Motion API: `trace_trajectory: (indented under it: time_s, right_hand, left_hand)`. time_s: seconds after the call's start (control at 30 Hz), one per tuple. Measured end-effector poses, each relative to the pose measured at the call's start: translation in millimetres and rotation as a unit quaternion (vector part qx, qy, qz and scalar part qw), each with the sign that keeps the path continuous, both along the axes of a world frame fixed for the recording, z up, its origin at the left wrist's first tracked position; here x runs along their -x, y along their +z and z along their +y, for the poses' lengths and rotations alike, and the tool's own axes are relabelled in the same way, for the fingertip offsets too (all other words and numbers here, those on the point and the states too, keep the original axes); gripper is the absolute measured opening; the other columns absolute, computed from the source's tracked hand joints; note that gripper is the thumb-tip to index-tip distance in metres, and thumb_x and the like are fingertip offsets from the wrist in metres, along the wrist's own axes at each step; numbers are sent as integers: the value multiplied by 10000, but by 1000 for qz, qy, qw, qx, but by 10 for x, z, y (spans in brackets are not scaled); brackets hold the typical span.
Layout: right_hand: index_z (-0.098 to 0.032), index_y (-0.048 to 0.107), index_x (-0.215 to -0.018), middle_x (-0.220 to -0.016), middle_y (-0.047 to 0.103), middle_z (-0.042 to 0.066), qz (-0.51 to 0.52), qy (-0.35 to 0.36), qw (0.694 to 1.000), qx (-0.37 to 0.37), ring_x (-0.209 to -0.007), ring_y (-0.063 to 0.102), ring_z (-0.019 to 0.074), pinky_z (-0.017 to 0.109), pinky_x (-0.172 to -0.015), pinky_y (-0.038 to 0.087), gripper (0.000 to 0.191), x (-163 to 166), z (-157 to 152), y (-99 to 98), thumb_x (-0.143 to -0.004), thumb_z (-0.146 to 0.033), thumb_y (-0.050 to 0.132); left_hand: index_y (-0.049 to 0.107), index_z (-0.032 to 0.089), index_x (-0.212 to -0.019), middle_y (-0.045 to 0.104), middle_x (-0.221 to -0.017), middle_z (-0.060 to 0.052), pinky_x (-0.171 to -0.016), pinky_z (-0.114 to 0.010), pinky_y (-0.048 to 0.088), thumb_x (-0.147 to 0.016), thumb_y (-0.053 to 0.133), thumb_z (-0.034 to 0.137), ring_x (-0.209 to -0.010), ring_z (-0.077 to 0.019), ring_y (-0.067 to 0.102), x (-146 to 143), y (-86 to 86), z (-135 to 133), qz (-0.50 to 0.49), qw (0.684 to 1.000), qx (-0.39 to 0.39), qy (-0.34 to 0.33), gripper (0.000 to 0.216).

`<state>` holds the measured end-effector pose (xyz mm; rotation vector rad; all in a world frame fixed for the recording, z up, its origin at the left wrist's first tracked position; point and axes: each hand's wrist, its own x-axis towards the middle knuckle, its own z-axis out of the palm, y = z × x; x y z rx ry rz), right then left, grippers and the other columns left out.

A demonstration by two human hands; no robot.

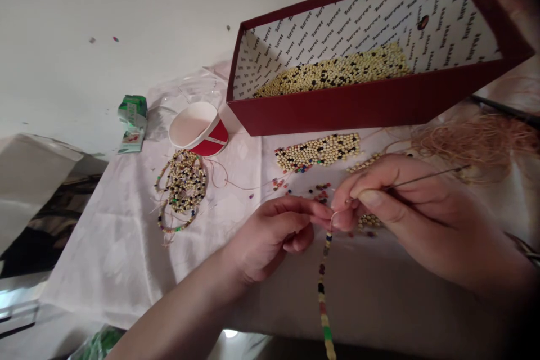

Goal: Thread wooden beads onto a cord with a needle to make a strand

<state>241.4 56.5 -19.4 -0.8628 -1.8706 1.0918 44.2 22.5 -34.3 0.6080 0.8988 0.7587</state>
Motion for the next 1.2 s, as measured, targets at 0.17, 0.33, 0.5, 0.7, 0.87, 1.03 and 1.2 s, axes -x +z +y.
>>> trace_trajectory:
  time_s: [0.17, 0.33, 0.5, 0.7, 0.87, 1.03, 1.2]
  right_hand:
    - [-250, 630, -805, -791, 673, -29, -13, 41, 999, -9, -777, 670, 109, 235, -711, 546, 218, 26, -33, -45, -954, -196, 481]
    - [-242, 611, -856, -794, 664, -36, -22, 48, 998, -18, -787, 669, 99, 217, -717, 532, 161, 44, -54, -104, -946, -178, 493]
    - [-249, 593, -889, -804, 665, -41, -39, 36, 998, -35, -785, 662, 101, 223, -727, 521, 151, 40, -41, -128, -942, -156, 487]
    - [-220, 615, -913, -911, 713, 16, -91, 52, 990, -91, -835, 675, 145, 245, -715, 532, 168, 58, -47, -113, -931, -141, 468]
    - [-214, 615, -896, -908, 728, 27, -87, 57, 990, -100, -838, 687, 154, 252, -715, 540, 178, 68, -39, -105, -924, -127, 462]
    - [-243, 622, -910, -910, 715, 10, -60, -71, 991, -94, -835, 682, 158, 279, -734, 528, 137, -3, 79, -123, -950, -226, 492]
    - [-241, 642, -925, -877, 713, 26, -70, -147, 985, -62, -827, 677, 182, 324, -732, 513, 236, -92, 227, -146, -988, -301, 423]
  left_hand:
    - [736, 149, -896, 636, -700, -3, -596, -205, 354, -778, 706, 215, -606, -74, 499, -20, 26, -32, 40, 997, -62, 4, 138]
    - [718, 150, -793, 694, -780, -21, -736, -239, 428, -758, 749, 207, -732, -112, 592, -34, 39, -39, 77, 992, -96, 13, 74]
    - [716, 148, -849, 700, -819, -27, -773, -249, 439, -747, 747, 185, -772, -122, 607, -25, 22, -30, 79, 991, -108, 6, 113]
    - [698, 145, -788, 678, -771, -19, -711, -241, 439, -735, 768, 214, -719, -116, 578, -47, 12, -13, 88, 988, -124, 6, 112]
    - [685, 141, -728, 632, -718, -16, -680, -257, 404, -736, 772, 295, -672, -118, 516, -43, 17, -10, 170, 975, -145, 2, 176]
    - [663, 150, -689, 571, -678, 2, -655, -253, 359, -737, 773, 328, -666, -118, 463, -18, 17, -11, 175, 974, -142, 11, 214]
    - [638, 140, -754, 613, -731, -4, -504, -220, 202, -725, 794, 345, -514, -49, 312, -13, -37, -18, 58, 995, -47, 60, 259]
